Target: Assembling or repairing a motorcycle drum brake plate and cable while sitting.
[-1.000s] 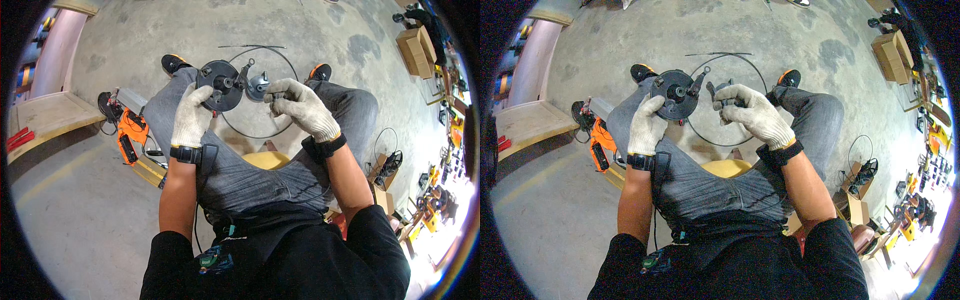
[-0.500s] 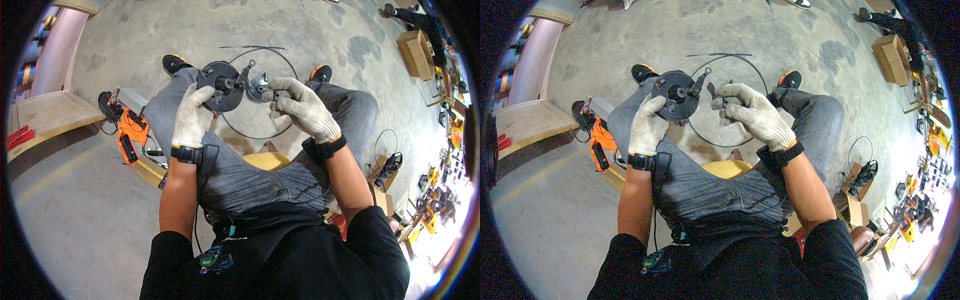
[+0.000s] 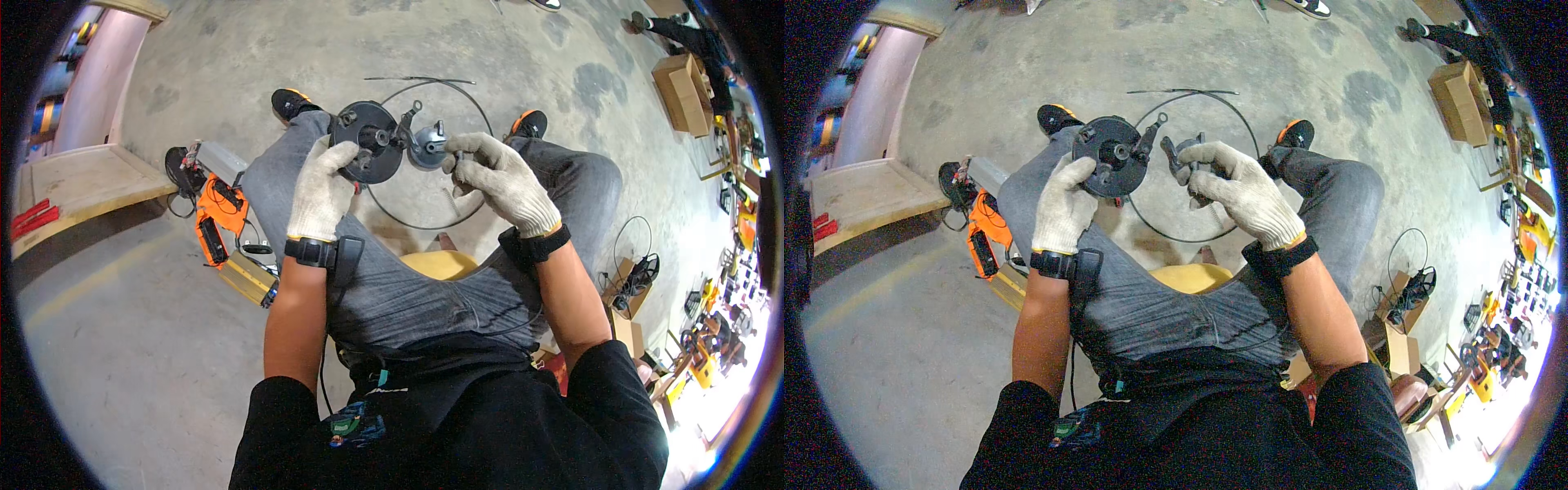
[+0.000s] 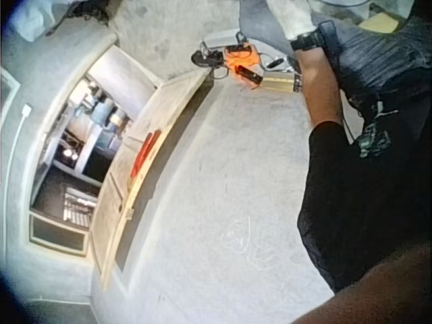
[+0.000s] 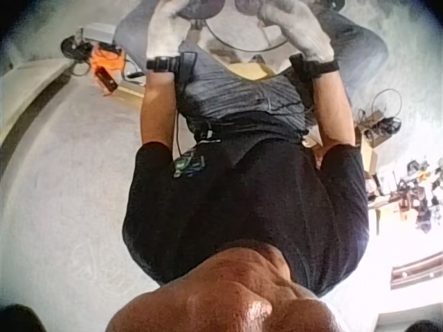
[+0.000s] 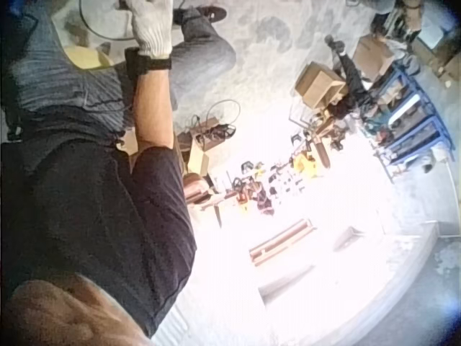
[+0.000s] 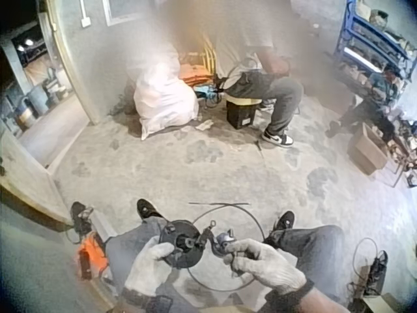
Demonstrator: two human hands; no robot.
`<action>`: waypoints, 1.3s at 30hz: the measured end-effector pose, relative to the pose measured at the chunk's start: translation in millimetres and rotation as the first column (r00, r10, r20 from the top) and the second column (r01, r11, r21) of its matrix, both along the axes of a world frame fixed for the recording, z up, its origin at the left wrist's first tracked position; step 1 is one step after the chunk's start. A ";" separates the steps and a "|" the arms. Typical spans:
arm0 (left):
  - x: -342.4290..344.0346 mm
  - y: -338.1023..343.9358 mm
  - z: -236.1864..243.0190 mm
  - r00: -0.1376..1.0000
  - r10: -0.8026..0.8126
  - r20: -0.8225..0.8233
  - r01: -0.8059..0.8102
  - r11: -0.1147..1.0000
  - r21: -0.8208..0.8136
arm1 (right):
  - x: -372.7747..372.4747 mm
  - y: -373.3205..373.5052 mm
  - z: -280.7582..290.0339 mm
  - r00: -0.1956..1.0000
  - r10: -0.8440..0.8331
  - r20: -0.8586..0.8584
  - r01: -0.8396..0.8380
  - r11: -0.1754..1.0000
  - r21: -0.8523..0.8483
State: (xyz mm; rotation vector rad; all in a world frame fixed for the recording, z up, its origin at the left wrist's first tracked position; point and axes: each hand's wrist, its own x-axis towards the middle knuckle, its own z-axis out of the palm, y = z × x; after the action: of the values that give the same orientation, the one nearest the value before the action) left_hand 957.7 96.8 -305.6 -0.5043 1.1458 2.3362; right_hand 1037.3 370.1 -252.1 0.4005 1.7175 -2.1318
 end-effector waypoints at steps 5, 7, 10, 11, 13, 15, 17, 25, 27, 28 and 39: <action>0.9 1.6 5.9 1.000 -0.009 -0.016 0.008 0.998 -0.065 | 0.4 1.7 0.5 1.000 0.025 0.016 -0.027 0.991 0.128; 1.3 0.7 6.7 0.993 -0.085 -0.077 0.066 0.973 -0.222 | 0.2 1.8 0.2 1.000 0.022 0.020 -0.024 0.995 0.096; 1.8 -0.6 5.1 0.986 -0.115 -0.125 0.078 0.960 -0.270 | -0.2 2.8 0.9 0.998 0.060 0.025 -0.063 0.986 0.157; 1.9 -1.0 4.2 0.986 -0.114 -0.123 0.077 0.960 -0.270 | -0.1 3.0 1.4 0.998 0.062 0.019 -0.064 0.988 0.138; 1.5 -1.5 2.5 0.965 -0.199 -0.169 0.122 0.917 -0.380 | 0.5 3.0 2.0 0.994 0.055 0.092 -0.073 0.976 0.206; 0.6 -1.2 1.5 0.976 -0.152 -0.157 0.099 0.948 -0.302 | 0.9 2.4 1.5 0.997 0.022 0.075 -0.038 0.974 0.224; -0.5 -0.6 2.0 0.984 -0.106 -0.142 0.072 0.972 -0.224 | 1.2 2.6 0.2 0.999 -0.009 0.051 -0.004 0.969 0.247; -2.4 2.1 5.2 0.998 0.054 -0.020 -0.057 0.972 -0.229 | -1.2 10.8 -6.0 0.991 -0.134 -0.006 0.133 0.982 0.134; -4.5 1.4 1.3 0.997 0.066 -0.027 -0.070 0.973 -0.220 | -2.4 15.9 -5.4 0.985 -0.173 -0.019 0.174 0.975 0.136; -5.5 0.7 -1.1 0.996 0.087 -0.028 -0.091 0.970 -0.226 | -3.4 19.2 -4.6 0.985 -0.167 -0.041 0.171 0.975 0.144; -4.7 2.1 -6.1 0.996 0.089 0.006 -0.085 0.964 -0.251 | -35.3 57.8 25.0 0.988 -0.121 -0.098 0.144 0.949 0.279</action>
State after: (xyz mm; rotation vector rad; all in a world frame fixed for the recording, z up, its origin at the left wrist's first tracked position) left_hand 953.0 99.0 -311.8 -0.6749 1.4472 2.2657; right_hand 1002.0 427.9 -227.1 0.5300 2.1094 -2.0153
